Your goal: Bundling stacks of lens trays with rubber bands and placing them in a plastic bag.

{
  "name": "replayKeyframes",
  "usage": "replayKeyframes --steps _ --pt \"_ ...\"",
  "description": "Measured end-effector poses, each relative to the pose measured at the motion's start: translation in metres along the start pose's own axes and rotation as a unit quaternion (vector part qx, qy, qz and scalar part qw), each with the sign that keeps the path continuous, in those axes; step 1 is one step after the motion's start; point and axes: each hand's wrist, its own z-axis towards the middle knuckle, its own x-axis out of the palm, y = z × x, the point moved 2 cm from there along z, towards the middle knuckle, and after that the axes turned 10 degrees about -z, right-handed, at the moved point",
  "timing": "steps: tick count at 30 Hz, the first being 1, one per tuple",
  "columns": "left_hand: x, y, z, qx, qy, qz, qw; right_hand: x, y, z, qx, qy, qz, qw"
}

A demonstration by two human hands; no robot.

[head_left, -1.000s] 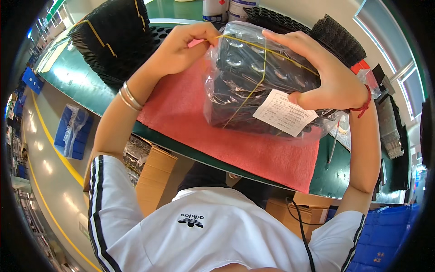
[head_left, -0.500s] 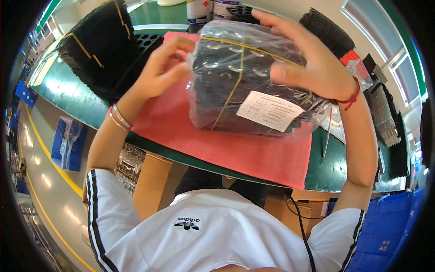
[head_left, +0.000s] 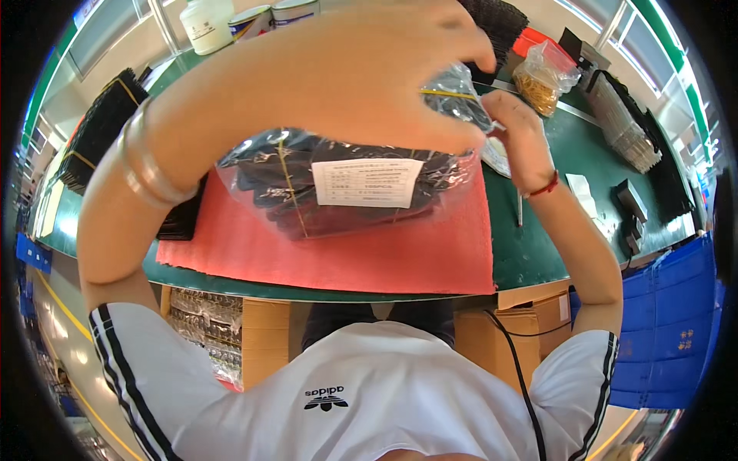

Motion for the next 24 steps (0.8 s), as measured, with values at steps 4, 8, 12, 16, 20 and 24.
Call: replayKeyframes --steps 4,8,12,16,20,24 --pt "0.032 0.007 0.026 -0.046 0.148 0.016 0.988 0.015 -0.01 -0.012 -0.065 0.087 0.059 0.992" --pt "0.039 0.012 0.036 -0.154 0.246 -0.062 0.955 0.024 -0.004 -0.027 -0.081 0.181 0.073 0.977" --pt "0.041 0.014 0.031 -0.124 0.202 -0.05 0.97 0.024 -0.005 -0.025 -0.028 0.199 0.063 0.978" --pt "0.037 0.012 0.036 -0.18 0.229 -0.08 0.953 0.021 -0.021 -0.001 0.035 0.195 0.145 0.969" --pt "0.038 0.013 0.034 -0.19 0.22 -0.095 0.952 0.019 -0.016 0.019 0.008 0.14 0.115 0.983" --pt "0.039 0.015 0.032 -0.193 0.189 -0.071 0.96 0.02 -0.025 0.039 -0.018 0.133 0.11 0.985"
